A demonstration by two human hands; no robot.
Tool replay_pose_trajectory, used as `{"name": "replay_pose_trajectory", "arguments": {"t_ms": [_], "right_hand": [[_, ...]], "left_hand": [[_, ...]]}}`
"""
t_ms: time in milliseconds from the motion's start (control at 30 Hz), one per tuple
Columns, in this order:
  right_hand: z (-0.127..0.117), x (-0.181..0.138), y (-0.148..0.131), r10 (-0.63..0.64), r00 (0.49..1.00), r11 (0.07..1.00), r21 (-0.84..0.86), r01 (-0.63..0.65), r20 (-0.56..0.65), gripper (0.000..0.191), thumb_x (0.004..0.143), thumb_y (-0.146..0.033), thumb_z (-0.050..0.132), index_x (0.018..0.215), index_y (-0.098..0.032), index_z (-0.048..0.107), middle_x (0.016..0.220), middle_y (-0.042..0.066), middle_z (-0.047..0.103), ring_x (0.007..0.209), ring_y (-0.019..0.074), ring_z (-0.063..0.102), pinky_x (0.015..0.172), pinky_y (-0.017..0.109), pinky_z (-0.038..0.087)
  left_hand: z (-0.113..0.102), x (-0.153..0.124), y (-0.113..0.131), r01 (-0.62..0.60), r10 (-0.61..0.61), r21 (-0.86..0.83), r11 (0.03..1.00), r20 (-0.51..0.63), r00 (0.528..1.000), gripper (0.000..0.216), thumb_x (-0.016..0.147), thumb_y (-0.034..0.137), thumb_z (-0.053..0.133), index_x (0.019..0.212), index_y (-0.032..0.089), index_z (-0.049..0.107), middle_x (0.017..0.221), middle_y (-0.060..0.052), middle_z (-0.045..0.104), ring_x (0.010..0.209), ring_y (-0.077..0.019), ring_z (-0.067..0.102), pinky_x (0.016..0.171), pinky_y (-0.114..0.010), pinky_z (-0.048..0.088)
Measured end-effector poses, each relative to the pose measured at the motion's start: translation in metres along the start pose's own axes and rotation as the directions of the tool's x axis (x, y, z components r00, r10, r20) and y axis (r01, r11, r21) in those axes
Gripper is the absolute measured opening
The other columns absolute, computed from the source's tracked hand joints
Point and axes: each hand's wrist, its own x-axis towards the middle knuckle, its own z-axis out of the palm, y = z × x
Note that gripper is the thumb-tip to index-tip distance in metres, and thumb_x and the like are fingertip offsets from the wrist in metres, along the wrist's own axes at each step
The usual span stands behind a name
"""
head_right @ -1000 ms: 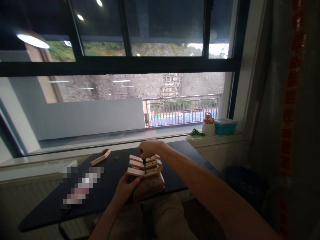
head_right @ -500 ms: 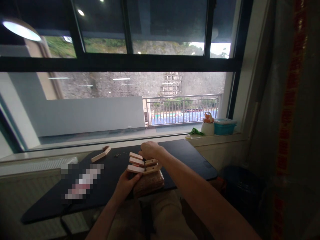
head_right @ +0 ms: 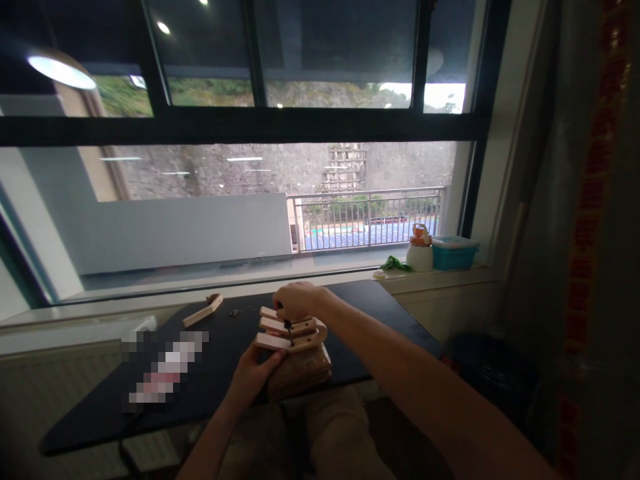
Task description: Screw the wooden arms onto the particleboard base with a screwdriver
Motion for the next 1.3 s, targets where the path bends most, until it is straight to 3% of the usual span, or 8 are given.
{"name": "replay_pose_trajectory", "arguments": {"t_ms": [167,467,700,867,1133,1300], "right_hand": [[0.005,-0.001,0.002,0.031,0.999,0.999,-0.007,-0.032,-0.014,0.028,0.079,-0.033,0.047,0.096,-0.019,0.066,0.093,0.007,0.069,0.085,0.0188,0.061,0.065,0.026,0.04],[0.022,0.0,-0.003,0.215,0.971,0.976,-0.024,-0.218,-0.105,0.044,0.087,-0.041,0.032,0.099,-0.014,0.065,0.099,0.016,0.067,0.091,0.0245,0.062,0.069,0.031,0.044],[0.006,-0.002,-0.007,0.107,0.992,0.992,-0.056,-0.111,-0.07,0.03,0.077,-0.035,0.046,0.093,-0.022,0.068,0.094,0.009,0.069,0.086,0.0245,0.063,0.067,0.032,0.044],[0.0,-0.008,-0.01,0.017,1.0,0.999,-0.051,-0.017,-0.009,0.029,0.079,-0.029,0.043,0.094,-0.023,0.067,0.098,0.007,0.069,0.09,0.0214,0.061,0.07,0.029,0.042],[0.014,-0.003,-0.002,0.149,0.987,0.988,-0.029,-0.15,-0.054,0.036,0.083,-0.038,0.041,0.094,-0.017,0.068,0.095,0.013,0.068,0.089,0.0233,0.061,0.069,0.029,0.041],[0.016,0.001,0.018,0.185,0.982,0.983,0.024,-0.185,-0.046,0.035,0.083,-0.044,0.042,0.088,-0.022,0.068,0.087,0.007,0.069,0.079,0.0191,0.061,0.062,0.026,0.038]], "left_hand": [[0.0,-0.001,0.002,-0.006,0.006,0.001,1.0,0.012,1.0,0.034,0.065,0.031,0.069,0.093,0.014,0.065,0.096,-0.008,0.069,0.096,-0.0256,0.061,0.091,-0.039,0.042],[0.002,0.0,0.001,-0.004,0.004,-0.015,1.0,-0.02,1.0,0.033,0.062,0.031,0.071,0.09,0.015,0.066,0.093,-0.007,0.07,0.095,-0.026,0.062,0.09,-0.039,0.043],[0.001,0.0,0.0,0.021,-0.021,-0.02,1.0,-0.027,0.999,0.034,0.061,0.033,0.072,0.09,0.016,0.067,0.092,-0.007,0.071,0.097,-0.0267,0.062,0.091,-0.04,0.043],[0.0,0.0,0.002,0.031,-0.031,-0.012,0.999,-0.022,0.999,0.035,0.061,0.032,0.071,0.091,0.016,0.067,0.094,-0.007,0.07,0.097,-0.0263,0.061,0.092,-0.039,0.042],[0.001,-0.002,0.005,0.036,-0.036,-0.012,0.999,-0.013,0.999,0.035,0.062,0.032,0.071,0.092,0.015,0.066,0.094,-0.007,0.07,0.098,-0.0267,0.06,0.093,-0.041,0.04],[0.001,-0.004,0.005,0.047,-0.047,-0.011,0.999,-0.015,0.999,0.035,0.064,0.03,0.07,0.096,0.016,0.064,0.099,-0.007,0.068,0.103,-0.0257,0.058,0.095,-0.038,0.04]]}}
